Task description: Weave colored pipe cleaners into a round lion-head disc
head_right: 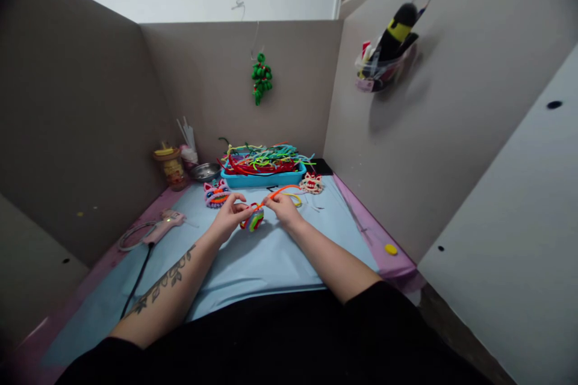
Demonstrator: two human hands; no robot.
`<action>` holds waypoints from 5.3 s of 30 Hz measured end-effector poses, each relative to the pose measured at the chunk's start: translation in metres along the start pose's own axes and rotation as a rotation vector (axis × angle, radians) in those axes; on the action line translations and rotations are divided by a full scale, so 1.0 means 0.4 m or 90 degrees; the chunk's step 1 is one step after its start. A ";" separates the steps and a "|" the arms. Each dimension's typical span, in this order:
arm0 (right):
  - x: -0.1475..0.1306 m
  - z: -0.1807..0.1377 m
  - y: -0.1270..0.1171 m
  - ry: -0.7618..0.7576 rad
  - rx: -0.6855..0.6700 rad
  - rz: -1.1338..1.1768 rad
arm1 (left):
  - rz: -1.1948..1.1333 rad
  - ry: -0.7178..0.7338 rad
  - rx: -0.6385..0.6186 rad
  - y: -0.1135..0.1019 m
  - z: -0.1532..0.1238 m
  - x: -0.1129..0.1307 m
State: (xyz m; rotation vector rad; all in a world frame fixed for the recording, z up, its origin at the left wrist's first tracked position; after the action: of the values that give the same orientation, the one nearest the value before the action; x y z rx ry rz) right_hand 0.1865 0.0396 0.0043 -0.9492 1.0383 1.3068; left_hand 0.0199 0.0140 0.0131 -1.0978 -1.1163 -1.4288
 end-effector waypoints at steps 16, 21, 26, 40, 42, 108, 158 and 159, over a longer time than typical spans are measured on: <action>0.012 -0.010 0.009 0.059 -0.028 -0.044 | -0.005 -0.035 0.104 -0.019 0.008 0.004; -0.043 -0.040 -0.002 -0.253 0.174 -0.232 | 0.074 0.013 0.090 -0.014 0.007 0.002; -0.036 -0.050 0.019 -0.316 0.055 -0.380 | 0.119 0.095 0.048 -0.004 0.004 0.003; -0.015 -0.025 0.007 -0.186 0.063 -0.248 | 0.086 0.078 -0.036 -0.019 0.005 0.011; -0.021 -0.027 0.005 -0.198 0.071 -0.244 | 0.100 0.095 -0.040 -0.021 0.005 0.010; -0.052 -0.082 0.033 -0.483 -0.030 -0.474 | 0.037 0.044 0.068 -0.018 0.011 -0.006; 0.016 0.000 0.000 -0.126 0.026 -0.117 | -0.061 -0.018 -0.017 -0.019 0.000 0.032; 0.021 0.002 0.000 -0.107 0.031 -0.106 | -0.054 -0.004 -0.023 -0.016 -0.003 0.034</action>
State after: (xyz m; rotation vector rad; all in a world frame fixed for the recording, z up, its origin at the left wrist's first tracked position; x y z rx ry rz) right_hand 0.1862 0.0425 -0.0035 -0.8549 0.8400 1.1951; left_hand 0.0119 0.0113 0.0257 -1.0923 -1.1571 -1.5184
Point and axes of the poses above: each hand's wrist, its own z-axis towards the middle knuckle, its own y-axis out of the palm, x = y × z, the point moved 2 cm from there along z, towards the middle knuckle, and after that the axes turned 8 degrees about x, right-handed, at the moved point
